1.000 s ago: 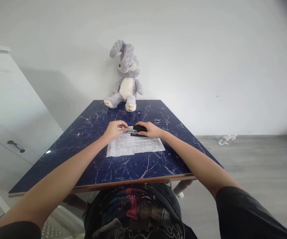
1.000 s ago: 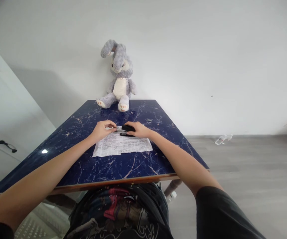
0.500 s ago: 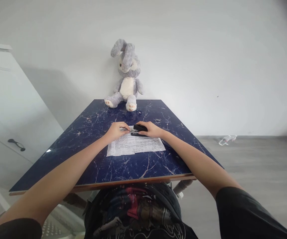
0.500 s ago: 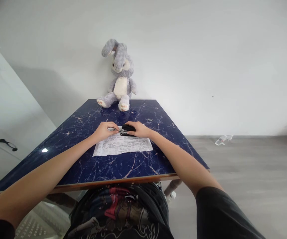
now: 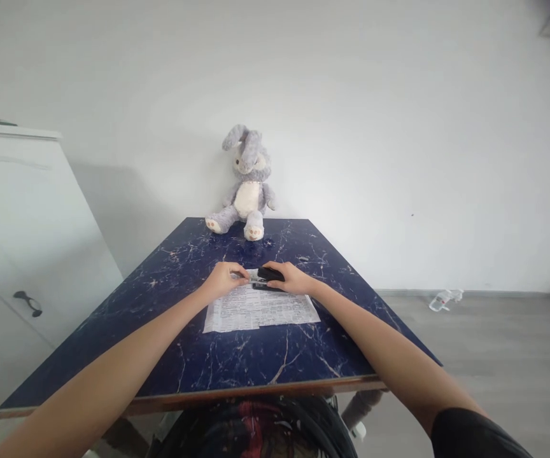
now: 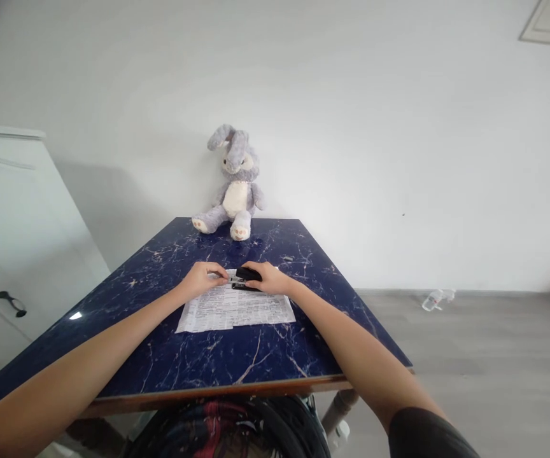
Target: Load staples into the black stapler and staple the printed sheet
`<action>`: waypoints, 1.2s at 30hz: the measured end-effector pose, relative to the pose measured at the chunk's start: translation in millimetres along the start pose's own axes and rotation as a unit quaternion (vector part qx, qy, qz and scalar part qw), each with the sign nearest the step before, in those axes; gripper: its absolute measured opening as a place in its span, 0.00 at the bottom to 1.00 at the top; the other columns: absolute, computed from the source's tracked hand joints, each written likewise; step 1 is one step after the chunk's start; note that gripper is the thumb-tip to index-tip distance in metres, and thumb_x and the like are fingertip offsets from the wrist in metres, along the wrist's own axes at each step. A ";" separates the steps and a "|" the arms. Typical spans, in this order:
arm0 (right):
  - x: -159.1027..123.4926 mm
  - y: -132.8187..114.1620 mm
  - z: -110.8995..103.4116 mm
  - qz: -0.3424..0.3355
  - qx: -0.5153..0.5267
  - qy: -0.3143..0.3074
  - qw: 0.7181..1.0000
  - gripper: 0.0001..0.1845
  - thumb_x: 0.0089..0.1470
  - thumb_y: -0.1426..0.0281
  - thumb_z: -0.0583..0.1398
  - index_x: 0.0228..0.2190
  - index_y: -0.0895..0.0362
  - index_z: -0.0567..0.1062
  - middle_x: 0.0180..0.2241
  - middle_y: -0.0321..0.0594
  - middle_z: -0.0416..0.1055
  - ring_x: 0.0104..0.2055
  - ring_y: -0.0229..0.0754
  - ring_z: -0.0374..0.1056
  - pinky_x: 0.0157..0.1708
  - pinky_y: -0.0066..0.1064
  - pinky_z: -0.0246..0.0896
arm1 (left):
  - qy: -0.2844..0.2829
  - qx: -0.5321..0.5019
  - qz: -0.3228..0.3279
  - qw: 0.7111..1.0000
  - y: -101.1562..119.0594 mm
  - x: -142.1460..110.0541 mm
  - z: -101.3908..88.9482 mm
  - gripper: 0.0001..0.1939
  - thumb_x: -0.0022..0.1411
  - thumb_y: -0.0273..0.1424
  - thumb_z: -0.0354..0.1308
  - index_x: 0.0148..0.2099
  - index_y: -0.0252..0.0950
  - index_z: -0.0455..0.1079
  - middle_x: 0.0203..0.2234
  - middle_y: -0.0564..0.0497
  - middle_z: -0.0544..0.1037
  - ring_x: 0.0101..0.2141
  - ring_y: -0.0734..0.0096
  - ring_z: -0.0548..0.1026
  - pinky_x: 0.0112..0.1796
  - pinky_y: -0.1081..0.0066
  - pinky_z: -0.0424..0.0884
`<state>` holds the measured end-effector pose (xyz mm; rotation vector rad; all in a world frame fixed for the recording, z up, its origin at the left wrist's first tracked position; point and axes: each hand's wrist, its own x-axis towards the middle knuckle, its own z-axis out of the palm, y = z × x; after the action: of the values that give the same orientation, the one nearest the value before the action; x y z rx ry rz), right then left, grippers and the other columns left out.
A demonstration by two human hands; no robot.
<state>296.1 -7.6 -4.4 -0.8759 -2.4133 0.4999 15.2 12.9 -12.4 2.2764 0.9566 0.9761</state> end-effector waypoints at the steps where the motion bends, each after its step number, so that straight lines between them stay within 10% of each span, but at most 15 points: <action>1: -0.1 -0.3 0.0 0.000 0.000 0.000 1.000 0.24 0.62 0.63 0.65 0.58 0.54 0.72 0.51 0.46 0.80 0.48 0.50 0.77 0.48 0.39 0.69 | 0.005 0.009 0.011 1.000 2.3 -0.6 -0.7 0.06 0.59 0.37 0.70 0.34 0.41 0.83 0.35 0.47 0.86 0.37 0.57 0.83 0.46 0.60 0.77; 10: -0.5 -4.4 -0.5 0.006 0.000 -0.003 1.000 0.25 0.62 0.64 0.65 0.59 0.55 0.73 0.49 0.45 0.80 0.46 0.49 0.77 0.46 0.38 0.70 | -0.053 0.058 0.129 0.989 11.3 -3.3 -0.6 0.10 0.68 0.33 0.59 0.39 0.43 0.83 0.39 0.47 0.84 0.42 0.59 0.81 0.50 0.62 0.74; 17: -0.3 -6.3 -1.2 0.015 -0.004 -0.001 1.000 0.25 0.62 0.63 0.65 0.59 0.54 0.72 0.50 0.46 0.80 0.47 0.51 0.78 0.47 0.39 0.70 | 0.106 -0.095 -0.025 0.989 -3.3 0.8 0.1 0.13 0.67 0.39 0.60 0.46 0.41 0.83 0.45 0.45 0.85 0.41 0.58 0.81 0.46 0.60 0.76; 23: -0.8 -5.5 -0.2 0.018 -0.002 -0.002 1.000 0.24 0.63 0.63 0.65 0.58 0.53 0.73 0.50 0.45 0.81 0.47 0.51 0.78 0.47 0.39 0.71 | 0.243 -0.309 -0.119 0.912 -20.5 7.1 -15.3 0.24 0.45 0.41 0.77 0.44 0.36 0.83 0.41 0.42 0.85 0.39 0.63 0.80 0.44 0.64 0.76; 30: 0.0 -6.5 0.2 0.022 -0.003 -0.003 1.000 0.24 0.63 0.63 0.65 0.58 0.53 0.73 0.50 0.45 0.81 0.47 0.51 0.78 0.48 0.40 0.71 | 0.274 -0.229 -0.079 0.931 -13.0 4.8 -23.6 0.25 0.49 0.44 0.75 0.46 0.36 0.79 0.43 0.44 0.83 0.40 0.63 0.81 0.44 0.63 0.78; 36: 0.0 -6.1 -0.1 0.021 -0.003 -0.006 1.000 0.25 0.63 0.63 0.65 0.59 0.54 0.72 0.51 0.47 0.80 0.48 0.52 0.78 0.47 0.40 0.71 | 0.176 -0.167 -0.039 0.969 -3.6 2.1 -11.7 0.18 0.57 0.42 0.70 0.45 0.36 0.78 0.40 0.44 0.84 0.41 0.59 0.82 0.46 0.59 0.79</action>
<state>293.2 -12.1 -1.3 -0.9303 -2.4138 0.5153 5.9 18.6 -6.4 1.8095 0.9286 1.4196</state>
